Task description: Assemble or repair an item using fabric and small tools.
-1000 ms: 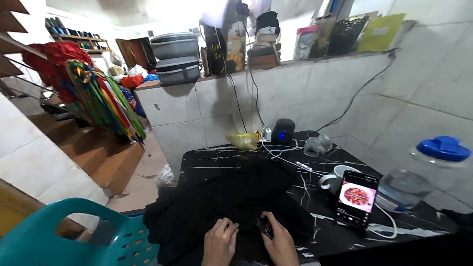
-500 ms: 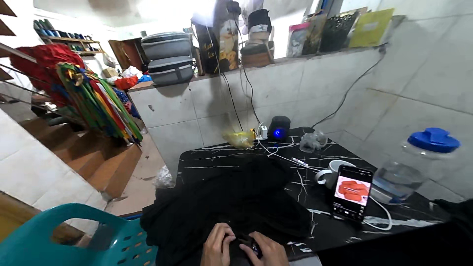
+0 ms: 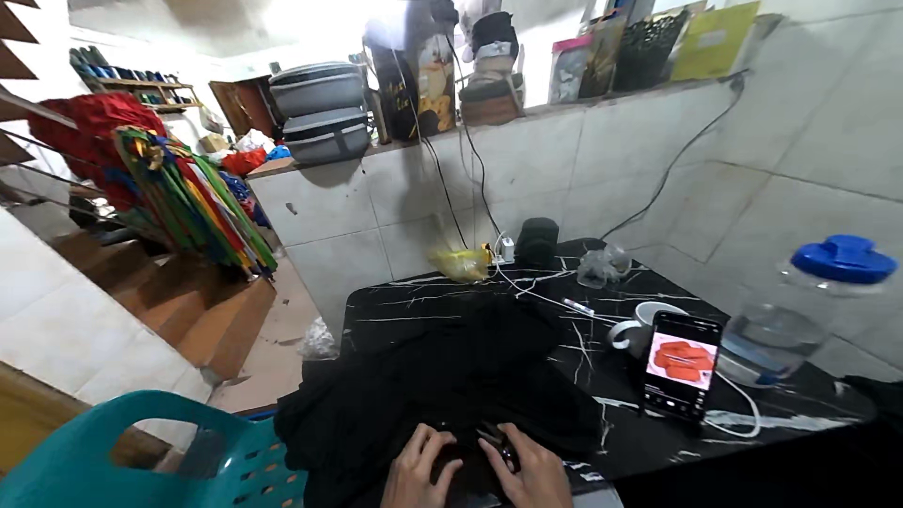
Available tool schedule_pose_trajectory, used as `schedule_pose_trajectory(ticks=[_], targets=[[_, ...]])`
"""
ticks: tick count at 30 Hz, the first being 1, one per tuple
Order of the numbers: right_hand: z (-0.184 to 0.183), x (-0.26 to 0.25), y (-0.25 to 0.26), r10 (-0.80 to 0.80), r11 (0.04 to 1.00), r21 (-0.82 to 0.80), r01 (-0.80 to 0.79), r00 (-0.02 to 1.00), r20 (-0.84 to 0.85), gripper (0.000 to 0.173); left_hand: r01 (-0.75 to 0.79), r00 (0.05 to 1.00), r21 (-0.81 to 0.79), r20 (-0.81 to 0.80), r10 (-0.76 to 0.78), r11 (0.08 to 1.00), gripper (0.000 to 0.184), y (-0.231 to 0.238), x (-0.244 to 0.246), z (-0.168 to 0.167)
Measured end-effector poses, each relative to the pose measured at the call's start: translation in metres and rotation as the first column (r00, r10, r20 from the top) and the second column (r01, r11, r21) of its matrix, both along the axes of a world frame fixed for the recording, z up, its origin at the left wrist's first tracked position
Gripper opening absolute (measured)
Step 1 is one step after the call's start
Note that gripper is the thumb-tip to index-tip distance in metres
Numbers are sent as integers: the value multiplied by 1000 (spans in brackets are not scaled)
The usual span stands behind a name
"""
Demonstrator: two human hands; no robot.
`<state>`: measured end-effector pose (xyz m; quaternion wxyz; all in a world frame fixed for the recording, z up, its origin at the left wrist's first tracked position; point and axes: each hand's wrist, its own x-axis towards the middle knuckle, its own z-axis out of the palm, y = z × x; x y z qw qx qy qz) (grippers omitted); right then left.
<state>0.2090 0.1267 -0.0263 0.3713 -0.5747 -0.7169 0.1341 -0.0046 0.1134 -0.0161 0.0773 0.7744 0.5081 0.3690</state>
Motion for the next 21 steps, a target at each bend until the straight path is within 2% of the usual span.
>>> schedule_pose_trajectory(ticks=[3, 6, 10, 17, 19, 21], targets=[[0, 6, -1, -11, 1000, -7, 11, 1000, 6, 43, -64, 981, 189, -169, 97, 980, 19, 9, 13, -7], [4, 8, -5, -2, 1000, -31, 2, 1000, 2, 43, -39, 990, 271, -121, 75, 962, 9, 13, 15, -10], [7, 6, -12, 56, 997, -45, -55, 998, 8, 41, 13, 1000, 198, 9, -15, 980, 13, 14, 9, -12], [8, -19, -11, 226, 971, -96, -218, 970, 86, 39, 39, 998, 165, 45, -47, 986, 16, 13, 5, -13], [3, -21, -8, 173, 985, -25, -172, 979, 103, 38, 71, 993, 138, 80, -83, 988, 16, 8, 5, -10], [2, -17, -3, 60, 998, 23, -62, 995, 79, 39, 170, 980, 47, 93, -174, 984, 21, 1, 1, -2]])
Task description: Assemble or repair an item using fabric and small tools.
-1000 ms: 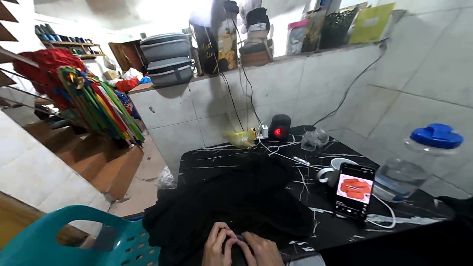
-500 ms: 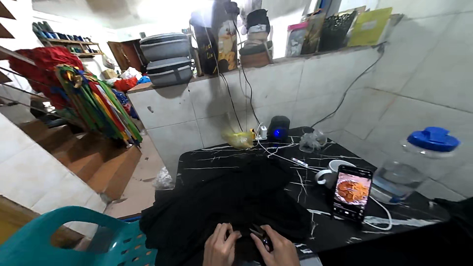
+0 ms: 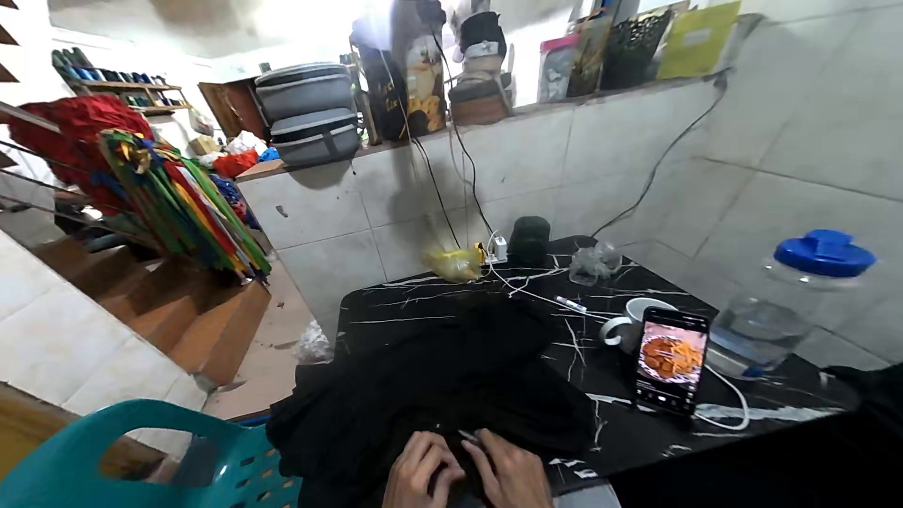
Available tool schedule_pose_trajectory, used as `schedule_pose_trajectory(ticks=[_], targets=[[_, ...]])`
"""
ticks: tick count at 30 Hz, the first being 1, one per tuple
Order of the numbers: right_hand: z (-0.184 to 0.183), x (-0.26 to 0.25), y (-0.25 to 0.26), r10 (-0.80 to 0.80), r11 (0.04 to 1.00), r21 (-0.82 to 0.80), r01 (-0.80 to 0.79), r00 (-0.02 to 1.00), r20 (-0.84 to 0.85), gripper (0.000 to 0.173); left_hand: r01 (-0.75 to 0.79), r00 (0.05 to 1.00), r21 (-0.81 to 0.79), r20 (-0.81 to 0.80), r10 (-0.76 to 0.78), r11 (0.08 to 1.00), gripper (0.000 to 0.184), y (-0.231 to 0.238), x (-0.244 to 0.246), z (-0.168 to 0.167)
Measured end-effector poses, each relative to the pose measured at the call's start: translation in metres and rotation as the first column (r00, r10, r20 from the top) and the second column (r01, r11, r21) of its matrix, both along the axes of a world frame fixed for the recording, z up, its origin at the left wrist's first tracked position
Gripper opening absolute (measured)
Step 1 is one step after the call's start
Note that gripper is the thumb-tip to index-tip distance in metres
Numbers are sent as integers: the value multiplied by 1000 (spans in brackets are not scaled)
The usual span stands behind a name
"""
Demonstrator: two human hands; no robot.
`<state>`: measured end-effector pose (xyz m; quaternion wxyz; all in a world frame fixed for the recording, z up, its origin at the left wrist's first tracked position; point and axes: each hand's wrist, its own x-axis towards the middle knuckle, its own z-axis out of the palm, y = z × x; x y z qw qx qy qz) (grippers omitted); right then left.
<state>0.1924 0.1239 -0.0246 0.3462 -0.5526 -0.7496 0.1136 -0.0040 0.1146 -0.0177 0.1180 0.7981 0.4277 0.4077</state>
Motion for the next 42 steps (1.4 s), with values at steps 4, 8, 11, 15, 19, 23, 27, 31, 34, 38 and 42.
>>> schedule_pose_trajectory(ticks=[4, 8, 11, 15, 19, 23, 27, 31, 34, 38, 42], targets=[[-4, 23, 14, -134, 991, 18, 135, 989, -57, 33, 91, 991, -189, -78, -107, 978, 30, -7, -3, 3], [10, 22, 11, -85, 985, -148, 84, 996, -3, 42, -59, 995, -157, -94, 45, 986, 36, 7, 8, -5], [20, 4, 4, -96, 947, -292, 133, 986, 135, 74, -120, 984, -91, -143, 107, 989, 60, 25, 12, -11], [30, -2, 4, -160, 910, -350, 222, 967, 198, 55, -111, 986, -150, -138, 91, 982, 44, 44, 0, -11], [60, 25, 4, -152, 788, -520, 329, 923, 354, 51, -140, 978, -156, -177, 112, 978, 43, 43, -3, -7], [50, 57, 5, -105, 802, -588, 107, 994, 37, 25, -252, 932, -105, -295, 212, 962, 66, 33, 15, -13], [-4, 63, 20, -132, 928, -344, -144, 734, -666, 12, -301, 915, -91, -310, 260, 949, 71, 25, 21, -16], [-11, 59, 19, -261, 844, -398, -359, 373, -890, 10, -305, 924, -136, -284, 257, 943, 66, 16, 18, -15], [-11, 59, 19, -261, 830, -404, -385, 372, -891, 11, -275, 946, -123, -212, 245, 954, 52, 8, 19, -14], [-11, 57, 18, -272, 821, -422, -385, 386, -881, 11, -114, 992, -117, -57, 108, 986, 27, 2, 33, -14], [-13, 59, 19, -253, 814, -415, -407, 394, -884, 10, -53, 999, -208, -2, 54, 977, 34, 2, 64, -8]])
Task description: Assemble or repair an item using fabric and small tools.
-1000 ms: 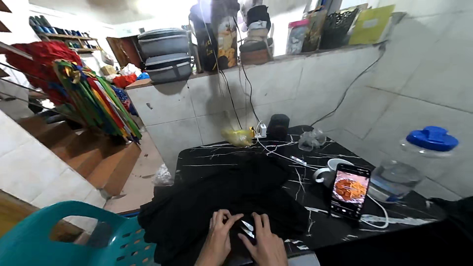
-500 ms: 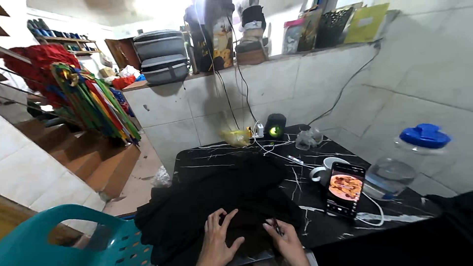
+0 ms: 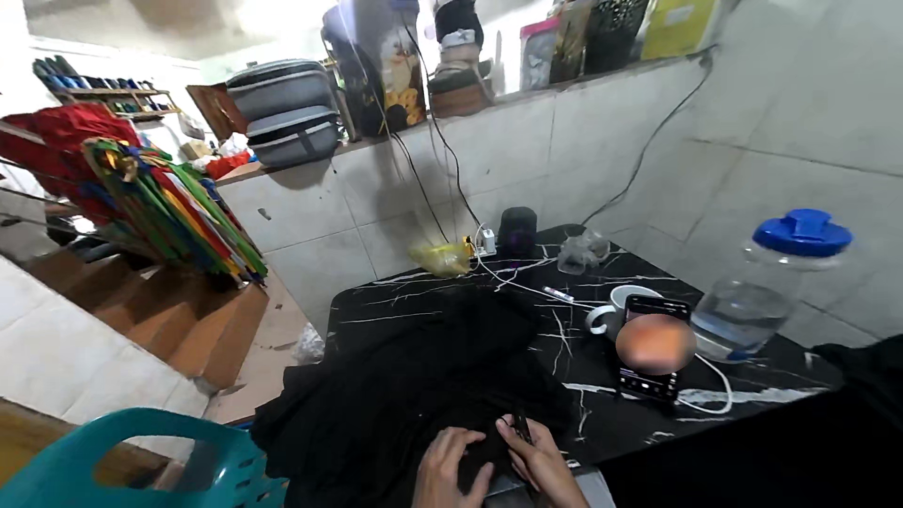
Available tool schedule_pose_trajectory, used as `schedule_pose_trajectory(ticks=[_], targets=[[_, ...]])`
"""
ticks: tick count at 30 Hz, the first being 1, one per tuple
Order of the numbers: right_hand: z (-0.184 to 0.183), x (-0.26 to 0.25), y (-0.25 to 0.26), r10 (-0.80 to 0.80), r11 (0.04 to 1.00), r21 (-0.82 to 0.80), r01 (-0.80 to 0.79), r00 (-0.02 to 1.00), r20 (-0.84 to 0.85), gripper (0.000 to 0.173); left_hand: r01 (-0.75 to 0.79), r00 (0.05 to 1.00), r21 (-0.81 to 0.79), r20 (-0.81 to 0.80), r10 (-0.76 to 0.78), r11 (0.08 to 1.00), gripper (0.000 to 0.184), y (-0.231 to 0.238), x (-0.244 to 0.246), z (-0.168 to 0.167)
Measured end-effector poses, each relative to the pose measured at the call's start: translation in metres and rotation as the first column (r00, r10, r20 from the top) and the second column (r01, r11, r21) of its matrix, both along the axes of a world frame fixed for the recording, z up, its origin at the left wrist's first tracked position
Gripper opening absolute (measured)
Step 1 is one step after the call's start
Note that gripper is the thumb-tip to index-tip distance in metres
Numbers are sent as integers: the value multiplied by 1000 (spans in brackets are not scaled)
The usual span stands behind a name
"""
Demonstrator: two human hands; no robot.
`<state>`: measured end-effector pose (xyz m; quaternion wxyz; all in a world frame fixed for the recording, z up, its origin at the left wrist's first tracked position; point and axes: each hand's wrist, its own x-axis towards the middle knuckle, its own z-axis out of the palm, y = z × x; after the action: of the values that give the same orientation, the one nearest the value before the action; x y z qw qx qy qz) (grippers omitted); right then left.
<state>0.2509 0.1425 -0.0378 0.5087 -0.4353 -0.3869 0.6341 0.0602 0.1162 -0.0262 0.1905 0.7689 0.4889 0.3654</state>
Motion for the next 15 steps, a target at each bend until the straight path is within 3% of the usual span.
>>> schedule_pose_trajectory(ticks=[3, 6, 9, 12, 13, 15], targets=[[-1, 1, 0, 14, 1000, -9, -14, 1000, -18, 10, -97, 993, 37, 67, 94, 995, 36, 6, 23, -4], [-2, 2, 0, 19, 1000, -5, -19, 1000, -19, 13, -225, 954, 150, 234, 187, 963, 15, 8, 43, -14], [-2, 3, -1, 46, 999, 12, -47, 999, 16, 13, -188, 953, 203, 274, 129, 961, 4, 6, 42, -13], [-3, 3, -1, 46, 998, 40, -47, 998, 37, 14, 50, 982, 86, 179, -65, 995, 10, 1, 14, -9], [-4, 2, -1, 36, 998, 52, -38, 998, 46, 15, 76, 992, 49, 102, -80, 996, 15, -1, 0, -10], [-5, 0, -1, -5, 995, 98, -7, 993, 121, 16, -25, 997, -28, -77, 23, 999, 21, -10, -26, -4]])
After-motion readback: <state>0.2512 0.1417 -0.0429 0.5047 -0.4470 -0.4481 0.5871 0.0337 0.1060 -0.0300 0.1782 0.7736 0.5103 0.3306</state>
